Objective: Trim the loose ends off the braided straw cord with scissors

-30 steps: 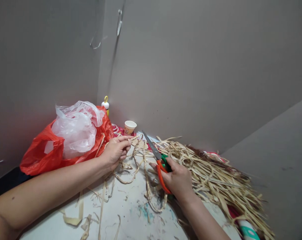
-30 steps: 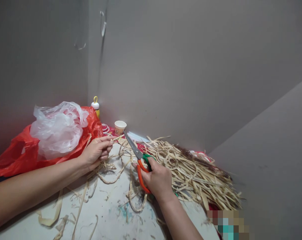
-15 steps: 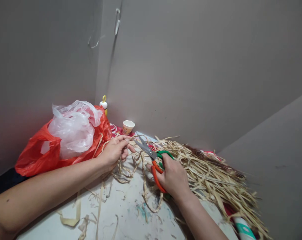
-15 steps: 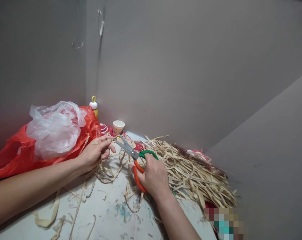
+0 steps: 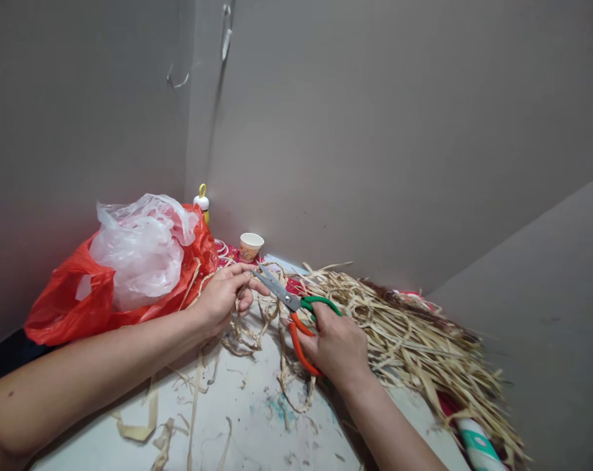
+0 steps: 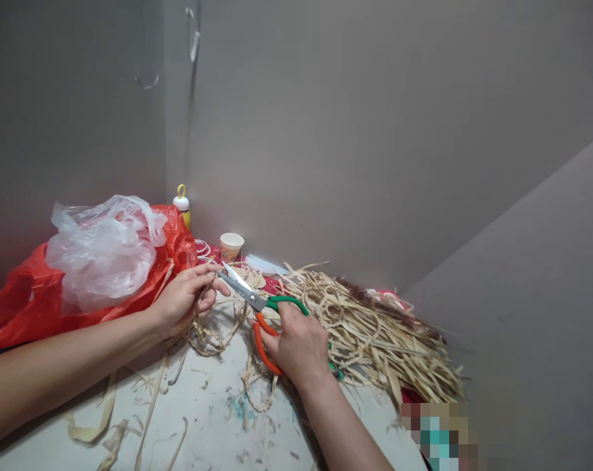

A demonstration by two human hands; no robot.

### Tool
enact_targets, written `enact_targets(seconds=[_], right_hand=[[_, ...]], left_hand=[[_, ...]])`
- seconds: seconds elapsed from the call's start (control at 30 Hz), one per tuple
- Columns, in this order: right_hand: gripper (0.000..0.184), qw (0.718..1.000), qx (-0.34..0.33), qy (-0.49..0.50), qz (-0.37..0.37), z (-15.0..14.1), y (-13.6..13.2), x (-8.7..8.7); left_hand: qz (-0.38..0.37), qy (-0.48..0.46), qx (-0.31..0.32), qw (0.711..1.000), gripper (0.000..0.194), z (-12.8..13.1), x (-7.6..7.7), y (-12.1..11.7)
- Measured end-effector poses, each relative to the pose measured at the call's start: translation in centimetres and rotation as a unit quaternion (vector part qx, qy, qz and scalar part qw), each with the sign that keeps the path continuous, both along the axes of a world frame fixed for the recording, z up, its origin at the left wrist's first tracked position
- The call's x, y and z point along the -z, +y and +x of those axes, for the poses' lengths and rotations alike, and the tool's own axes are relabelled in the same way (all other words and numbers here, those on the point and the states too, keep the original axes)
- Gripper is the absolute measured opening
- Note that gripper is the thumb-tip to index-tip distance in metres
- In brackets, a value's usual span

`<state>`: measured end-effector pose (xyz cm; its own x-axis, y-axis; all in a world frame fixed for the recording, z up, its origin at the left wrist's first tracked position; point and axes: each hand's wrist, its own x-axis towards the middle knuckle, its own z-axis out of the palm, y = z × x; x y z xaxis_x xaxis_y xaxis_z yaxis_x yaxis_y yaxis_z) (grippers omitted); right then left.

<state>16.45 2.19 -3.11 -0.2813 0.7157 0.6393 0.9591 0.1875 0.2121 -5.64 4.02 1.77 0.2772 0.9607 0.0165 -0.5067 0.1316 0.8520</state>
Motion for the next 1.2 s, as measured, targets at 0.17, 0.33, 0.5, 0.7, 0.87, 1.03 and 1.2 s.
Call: enact_targets(seconds=[0.17,0.33,0.5,0.7,0.87,1.03,1.2], right_hand=[[0.039,1.000,-0.005,0.026,-0.015,-0.3,-0.1,0.5],[0.029,0.996,-0.012,0.068,-0.061,-1.0,-0.4,0.3],[0.030,0.995,-0.013,0.076,-0.057,-1.3,-0.5,0.2],[0.038,0.998,-0.011,0.059,-0.036,-1.0,-0.4,0.4],[0.039,0.999,-0.009,0.040,-0.004,-0.7,-0.2,0.5],[0.040,0.999,-0.005,0.042,0.018,-0.3,0.0,0.5],[0.037,0.997,-0.001,0.079,0.010,0.4,0.2,0.5]], left_hand=[[0.021,0.004,-0.016,1.000,0.015,0.2,0.3,0.0],[0.022,0.005,-0.030,0.999,0.020,0.3,0.6,0.1],[0.028,0.000,-0.030,0.999,0.025,0.4,0.8,0.0],[0.039,0.008,-0.042,0.998,0.029,0.5,1.0,-0.4],[0.047,0.010,-0.040,0.998,0.033,0.5,1.2,-0.3],[0.045,0.011,-0.042,0.998,0.029,0.2,1.3,-0.1],[0.024,-0.001,-0.044,0.999,0.022,0.2,0.9,0.1]])
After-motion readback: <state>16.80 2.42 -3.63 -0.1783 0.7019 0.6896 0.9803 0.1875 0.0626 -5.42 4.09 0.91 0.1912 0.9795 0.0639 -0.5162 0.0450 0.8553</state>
